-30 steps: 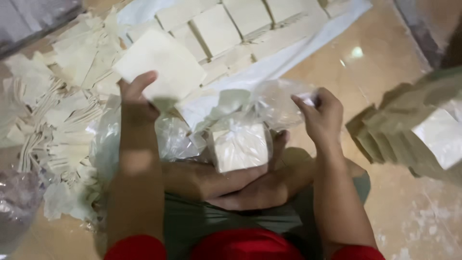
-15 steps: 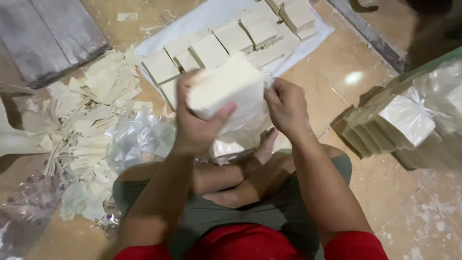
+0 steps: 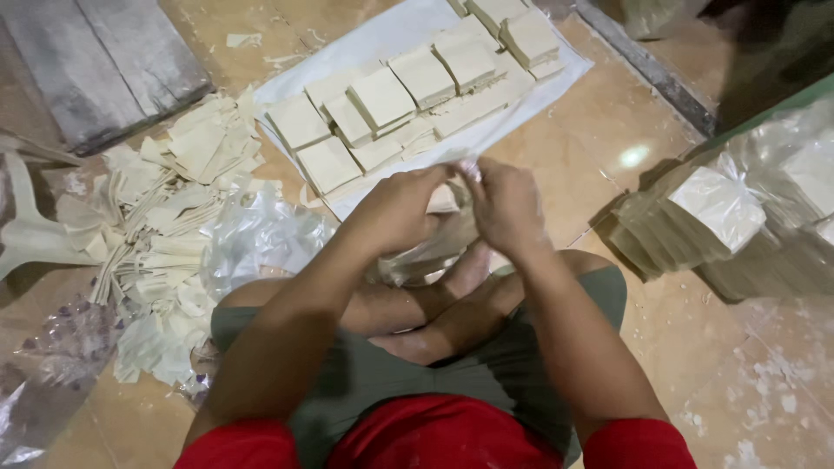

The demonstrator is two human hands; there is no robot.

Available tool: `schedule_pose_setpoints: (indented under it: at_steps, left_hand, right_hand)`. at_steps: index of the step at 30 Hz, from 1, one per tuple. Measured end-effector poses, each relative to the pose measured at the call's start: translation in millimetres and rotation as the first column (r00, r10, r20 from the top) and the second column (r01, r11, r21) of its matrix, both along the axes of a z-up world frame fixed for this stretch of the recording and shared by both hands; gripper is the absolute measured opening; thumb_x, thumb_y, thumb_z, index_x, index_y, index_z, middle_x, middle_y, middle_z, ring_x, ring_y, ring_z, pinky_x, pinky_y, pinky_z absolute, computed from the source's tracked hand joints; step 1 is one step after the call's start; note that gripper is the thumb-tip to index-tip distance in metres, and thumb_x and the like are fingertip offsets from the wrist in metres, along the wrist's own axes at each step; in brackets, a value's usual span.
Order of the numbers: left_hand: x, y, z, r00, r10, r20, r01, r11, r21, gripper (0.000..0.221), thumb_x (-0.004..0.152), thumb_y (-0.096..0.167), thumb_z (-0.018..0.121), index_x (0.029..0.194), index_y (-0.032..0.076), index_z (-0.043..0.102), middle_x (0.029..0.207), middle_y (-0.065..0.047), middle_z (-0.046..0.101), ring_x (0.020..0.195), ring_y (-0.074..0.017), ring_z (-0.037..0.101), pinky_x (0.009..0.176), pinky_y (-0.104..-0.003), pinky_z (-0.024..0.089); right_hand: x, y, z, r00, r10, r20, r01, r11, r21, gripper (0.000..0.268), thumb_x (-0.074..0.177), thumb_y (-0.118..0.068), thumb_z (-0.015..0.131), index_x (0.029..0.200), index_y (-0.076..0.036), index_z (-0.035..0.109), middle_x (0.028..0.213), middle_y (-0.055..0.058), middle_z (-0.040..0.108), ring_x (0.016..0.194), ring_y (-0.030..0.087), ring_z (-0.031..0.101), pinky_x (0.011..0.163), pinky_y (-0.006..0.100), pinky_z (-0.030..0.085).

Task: The person sits on the floor and repeatedly places stacks of white rectangular food items into clear plastic bags. They fold the bags around the items and set them aside. A second person occasionally hands over more stacks of the food items.

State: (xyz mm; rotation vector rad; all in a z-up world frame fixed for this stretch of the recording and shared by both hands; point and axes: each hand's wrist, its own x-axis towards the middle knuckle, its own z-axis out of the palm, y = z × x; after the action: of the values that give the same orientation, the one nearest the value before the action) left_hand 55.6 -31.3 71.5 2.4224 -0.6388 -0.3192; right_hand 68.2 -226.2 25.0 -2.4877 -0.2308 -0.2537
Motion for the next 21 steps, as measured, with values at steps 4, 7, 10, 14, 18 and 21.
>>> schedule_pose_setpoints:
  at_steps: [4,7,10,14,18,21]
  left_hand:
    - [21.2,-1.4,-49.3,0.922,0.364,-0.133,-0.38,0.915,-0.137,0.051,0.082,0.011,0.069,0.132,0.005,0.066,0.113,-0.02,0.074,0.102,-0.0394,0.076,0.08,-0.052,0.064]
    - [11.0,-7.1,-51.3,0.688,0.421,-0.591,-0.678,0.081,-0.731,0.068,0.091,-0.004,0.067,0.153,0.0,0.041,0.134,-0.039,0.059,0.114,-0.0512,0.07,0.09,-0.055,0.064]
    - [14.7,-24.8,-70.3,0.617,0.193,-0.763,-0.606,-0.502,-0.617,0.04,0.089,-0.001,0.076,0.128,-0.006,0.065,0.11,-0.026,0.072,0.092,-0.0371,0.076,0.081,-0.049,0.064]
    - [41.4,-32.5,-104.9,0.69,0.089,-0.719,-0.451,-0.724,-0.522,0.032,0.091,0.009,0.079,0.123,0.004,0.074,0.119,-0.021,0.075,0.106,-0.0338,0.074,0.097,-0.059,0.062]
    - [26.9,-28.1,-72.6,0.649,0.246,-0.72,-0.395,-0.699,-0.596,0.031,0.091,0.006,0.077,0.122,0.002,0.074,0.119,-0.018,0.076,0.108,-0.0304,0.075,0.099,-0.05,0.062]
    - [18.8,-27.8,-57.3,0.589,0.29,-0.754,-0.452,-0.655,-0.605,0.041,0.086,0.0,0.083,0.125,0.0,0.071,0.112,-0.019,0.076,0.097,-0.0325,0.076,0.089,-0.055,0.065]
  right_hand:
    - [-12.1,12.4,-12.7,0.982,0.079,0.17,-0.048,0.982,-0.182,0.04,0.107,-0.033,0.06,0.078,-0.006,0.064,0.063,0.017,0.062,0.066,0.043,0.068,0.058,0.05,0.052]
    - [0.9,1.4,-53.4,0.826,0.13,0.548,0.04,0.957,-0.288,0.018,0.084,-0.014,0.076,0.077,-0.013,0.059,0.074,0.004,0.054,0.073,0.028,0.065,0.068,0.04,0.052]
    - [8.8,-2.5,-78.3,0.77,0.058,0.636,0.109,0.969,-0.22,0.02,0.093,-0.011,0.069,0.078,-0.011,0.056,0.078,0.005,0.05,0.074,0.028,0.06,0.069,0.038,0.047]
    - [-16.0,24.5,-76.4,0.997,0.019,0.08,0.005,0.957,-0.29,0.007,0.09,-0.012,0.065,0.096,-0.013,0.068,0.086,0.009,0.064,0.084,0.034,0.069,0.073,0.049,0.056]
    - [-59.9,29.6,-54.3,0.875,0.384,-0.295,-0.382,0.922,0.068,0.021,0.096,-0.014,0.058,0.097,0.006,0.063,0.092,0.036,0.068,0.097,0.061,0.064,0.081,0.069,0.048]
    - [-59.5,25.0,-76.6,0.982,0.185,0.018,-0.185,0.982,-0.043,0.036,0.1,-0.008,0.057,0.132,-0.006,0.074,0.12,0.035,0.069,0.126,0.054,0.059,0.107,0.068,0.035]
